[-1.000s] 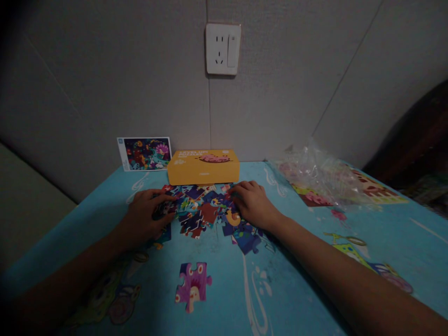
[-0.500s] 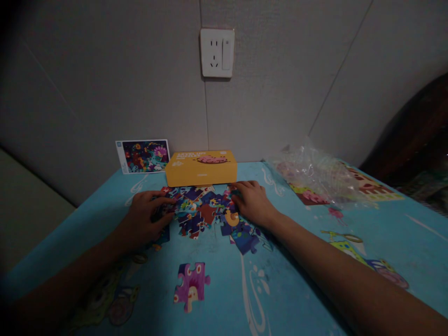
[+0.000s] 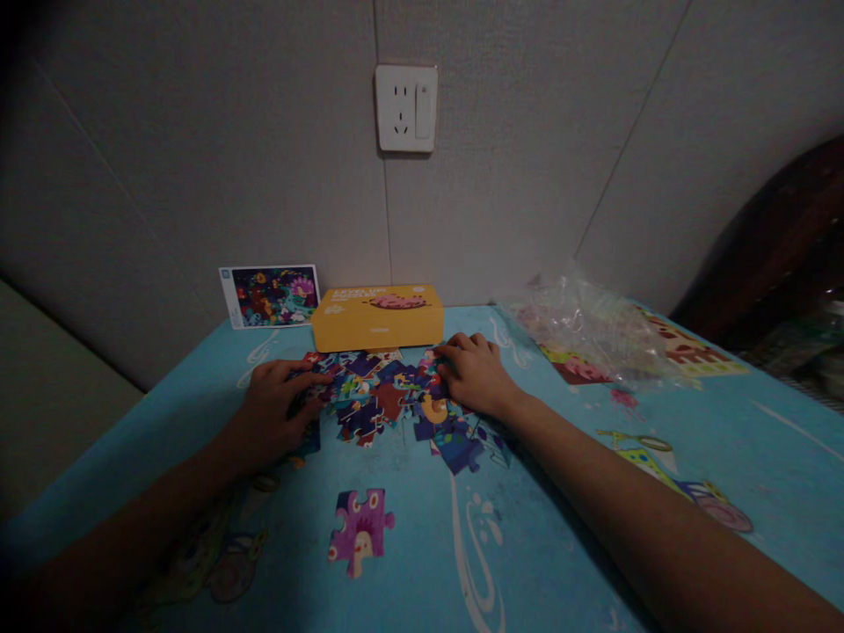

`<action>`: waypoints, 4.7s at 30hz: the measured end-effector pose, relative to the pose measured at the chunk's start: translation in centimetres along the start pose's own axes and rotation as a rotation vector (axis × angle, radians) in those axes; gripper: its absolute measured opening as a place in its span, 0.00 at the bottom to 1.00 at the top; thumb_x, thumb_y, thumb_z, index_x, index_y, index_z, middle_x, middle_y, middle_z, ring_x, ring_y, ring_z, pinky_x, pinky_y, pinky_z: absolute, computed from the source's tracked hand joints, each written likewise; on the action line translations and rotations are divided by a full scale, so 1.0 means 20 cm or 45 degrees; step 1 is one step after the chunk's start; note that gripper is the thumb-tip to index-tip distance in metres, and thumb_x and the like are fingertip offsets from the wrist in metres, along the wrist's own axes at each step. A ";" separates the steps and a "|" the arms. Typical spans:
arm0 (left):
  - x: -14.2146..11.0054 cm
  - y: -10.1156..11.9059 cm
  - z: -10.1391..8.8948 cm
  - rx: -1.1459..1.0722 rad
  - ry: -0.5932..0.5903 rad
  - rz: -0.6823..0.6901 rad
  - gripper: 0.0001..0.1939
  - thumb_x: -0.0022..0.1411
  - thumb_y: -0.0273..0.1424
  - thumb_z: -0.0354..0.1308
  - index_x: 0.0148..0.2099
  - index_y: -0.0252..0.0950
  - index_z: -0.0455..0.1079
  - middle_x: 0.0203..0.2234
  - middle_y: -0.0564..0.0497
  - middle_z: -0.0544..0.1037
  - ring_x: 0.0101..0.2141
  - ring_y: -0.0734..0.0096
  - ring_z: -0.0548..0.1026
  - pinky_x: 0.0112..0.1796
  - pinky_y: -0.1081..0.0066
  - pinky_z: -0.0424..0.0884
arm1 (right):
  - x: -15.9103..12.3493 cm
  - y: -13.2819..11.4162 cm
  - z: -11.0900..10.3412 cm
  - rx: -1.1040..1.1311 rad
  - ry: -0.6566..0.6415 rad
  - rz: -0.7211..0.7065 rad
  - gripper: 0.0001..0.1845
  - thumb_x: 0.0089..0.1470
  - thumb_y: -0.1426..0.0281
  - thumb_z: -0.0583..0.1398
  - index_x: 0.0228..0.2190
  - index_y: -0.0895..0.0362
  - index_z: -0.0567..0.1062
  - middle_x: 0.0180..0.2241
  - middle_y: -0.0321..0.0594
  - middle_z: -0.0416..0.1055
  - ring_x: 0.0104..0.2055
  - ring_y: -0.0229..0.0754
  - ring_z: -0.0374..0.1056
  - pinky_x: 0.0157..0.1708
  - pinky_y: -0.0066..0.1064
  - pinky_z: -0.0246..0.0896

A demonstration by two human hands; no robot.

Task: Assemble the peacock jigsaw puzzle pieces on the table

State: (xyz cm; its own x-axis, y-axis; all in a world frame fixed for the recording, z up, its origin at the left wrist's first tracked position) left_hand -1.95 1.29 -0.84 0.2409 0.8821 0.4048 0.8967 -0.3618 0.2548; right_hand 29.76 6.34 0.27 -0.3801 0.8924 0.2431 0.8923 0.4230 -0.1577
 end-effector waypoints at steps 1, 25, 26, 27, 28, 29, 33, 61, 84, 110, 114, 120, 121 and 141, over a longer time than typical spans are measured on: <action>0.00 0.00 0.00 0.001 0.009 0.003 0.16 0.61 0.31 0.55 0.50 0.42 0.77 0.48 0.43 0.72 0.53 0.49 0.65 0.55 0.46 0.62 | 0.00 0.00 0.00 -0.001 -0.003 -0.018 0.20 0.61 0.70 0.54 0.52 0.56 0.76 0.54 0.50 0.71 0.51 0.60 0.62 0.48 0.53 0.58; 0.01 0.02 -0.03 -0.076 0.044 0.104 0.15 0.63 0.31 0.53 0.47 0.39 0.77 0.50 0.42 0.71 0.54 0.49 0.65 0.57 0.45 0.61 | 0.00 0.07 0.03 -0.040 0.069 0.125 0.24 0.57 0.71 0.59 0.55 0.60 0.72 0.42 0.54 0.73 0.44 0.55 0.66 0.44 0.41 0.60; 0.01 0.02 -0.04 -0.078 0.027 0.108 0.14 0.62 0.33 0.54 0.47 0.39 0.77 0.50 0.42 0.71 0.54 0.48 0.65 0.57 0.45 0.61 | 0.00 0.07 0.02 -0.035 0.083 0.150 0.24 0.57 0.71 0.60 0.55 0.61 0.72 0.41 0.54 0.74 0.43 0.55 0.67 0.43 0.40 0.60; 0.01 0.02 -0.04 -0.080 -0.001 0.115 0.15 0.62 0.34 0.55 0.48 0.39 0.77 0.51 0.42 0.71 0.55 0.48 0.66 0.57 0.45 0.61 | 0.00 0.07 0.02 -0.028 0.099 0.172 0.24 0.56 0.71 0.61 0.54 0.62 0.73 0.41 0.53 0.74 0.43 0.54 0.68 0.42 0.39 0.60; 0.00 0.02 -0.03 -0.079 -0.041 0.125 0.16 0.62 0.36 0.56 0.49 0.39 0.77 0.52 0.41 0.71 0.55 0.47 0.66 0.57 0.45 0.62 | 0.00 0.06 0.01 -0.019 0.118 0.191 0.23 0.56 0.71 0.61 0.53 0.62 0.74 0.40 0.52 0.75 0.42 0.53 0.68 0.41 0.38 0.60; 0.00 0.02 -0.03 -0.072 -0.091 0.138 0.18 0.61 0.37 0.58 0.51 0.39 0.76 0.53 0.41 0.70 0.56 0.46 0.65 0.56 0.45 0.62 | 0.00 0.05 0.00 -0.010 0.140 0.208 0.20 0.56 0.71 0.61 0.50 0.62 0.76 0.39 0.51 0.76 0.41 0.53 0.69 0.40 0.37 0.60; -0.03 0.02 -0.01 -0.005 -0.252 0.199 0.28 0.62 0.42 0.58 0.63 0.42 0.67 0.60 0.38 0.64 0.60 0.43 0.62 0.58 0.43 0.59 | -0.02 0.02 -0.07 0.029 0.265 0.268 0.13 0.60 0.69 0.56 0.37 0.60 0.80 0.33 0.49 0.77 0.37 0.52 0.69 0.36 0.38 0.59; -0.07 0.16 -0.09 -0.396 0.017 0.731 0.35 0.68 0.43 0.58 0.71 0.48 0.49 0.60 0.46 0.70 0.64 0.55 0.60 0.60 0.53 0.61 | -0.28 -0.43 -0.10 1.645 -0.371 0.176 0.23 0.56 0.57 0.63 0.46 0.59 0.67 0.24 0.38 0.75 0.20 0.34 0.64 0.17 0.23 0.57; -0.06 0.25 -0.16 -0.757 -0.040 1.042 0.18 0.64 0.29 0.64 0.56 0.37 0.71 0.34 0.47 0.83 0.45 0.60 0.74 0.47 0.60 0.73 | -0.27 -0.42 -0.09 1.697 -0.126 -0.011 0.11 0.57 0.63 0.63 0.35 0.60 0.75 0.25 0.36 0.71 0.23 0.32 0.61 0.23 0.26 0.53; -0.09 0.25 -0.15 -0.693 -0.606 0.905 0.22 0.61 0.35 0.66 0.57 0.41 0.70 0.46 0.49 0.81 0.45 0.63 0.74 0.54 0.61 0.63 | -0.37 -0.53 -0.17 1.018 -0.361 -0.872 0.10 0.51 0.79 0.58 0.34 0.63 0.79 0.27 0.42 0.75 0.26 0.36 0.68 0.27 0.26 0.62; -0.08 0.28 -0.17 -0.678 -0.597 0.974 0.07 0.63 0.32 0.65 0.45 0.42 0.75 0.48 0.53 0.80 0.44 0.67 0.75 0.56 0.60 0.59 | -0.38 -0.53 -0.17 0.840 -0.353 -0.967 0.08 0.53 0.77 0.59 0.35 0.61 0.77 0.31 0.44 0.76 0.33 0.40 0.69 0.33 0.30 0.64; -0.09 0.29 -0.16 -0.667 -0.573 0.948 0.04 0.62 0.31 0.65 0.39 0.39 0.74 0.45 0.51 0.79 0.45 0.63 0.69 0.51 0.62 0.65 | -0.40 -0.54 -0.16 0.698 -0.429 -1.009 0.06 0.56 0.74 0.58 0.36 0.58 0.75 0.32 0.42 0.75 0.34 0.42 0.68 0.35 0.32 0.62; -0.09 0.29 -0.16 -0.663 -0.561 0.939 0.05 0.62 0.32 0.66 0.39 0.39 0.75 0.47 0.50 0.79 0.46 0.62 0.68 0.50 0.62 0.65 | -0.41 -0.55 -0.16 0.667 -0.440 -1.015 0.06 0.56 0.74 0.58 0.35 0.58 0.75 0.32 0.41 0.75 0.34 0.42 0.68 0.34 0.33 0.62; -0.10 0.29 -0.17 -0.605 -0.576 0.902 0.09 0.61 0.40 0.66 0.39 0.42 0.80 0.35 0.49 0.74 0.42 0.63 0.68 0.45 0.64 0.66 | -0.40 -0.55 -0.17 0.564 -0.466 -0.918 0.05 0.56 0.68 0.61 0.33 0.58 0.75 0.34 0.39 0.69 0.32 0.39 0.65 0.30 0.31 0.60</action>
State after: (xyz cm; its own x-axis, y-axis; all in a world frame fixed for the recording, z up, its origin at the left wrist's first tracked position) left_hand 1.53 -3.57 2.80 0.8775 0.4092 0.2501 0.2688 -0.8515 0.4503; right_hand 23.79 -5.99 3.27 -0.9286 0.3517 0.1187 0.2636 0.8499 -0.4563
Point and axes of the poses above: each hand's wrist, its own x-axis towards the middle knuckle, its own z-axis out of the palm, y = z × x, the point moved 1 cm from there along x, towards the middle knuckle
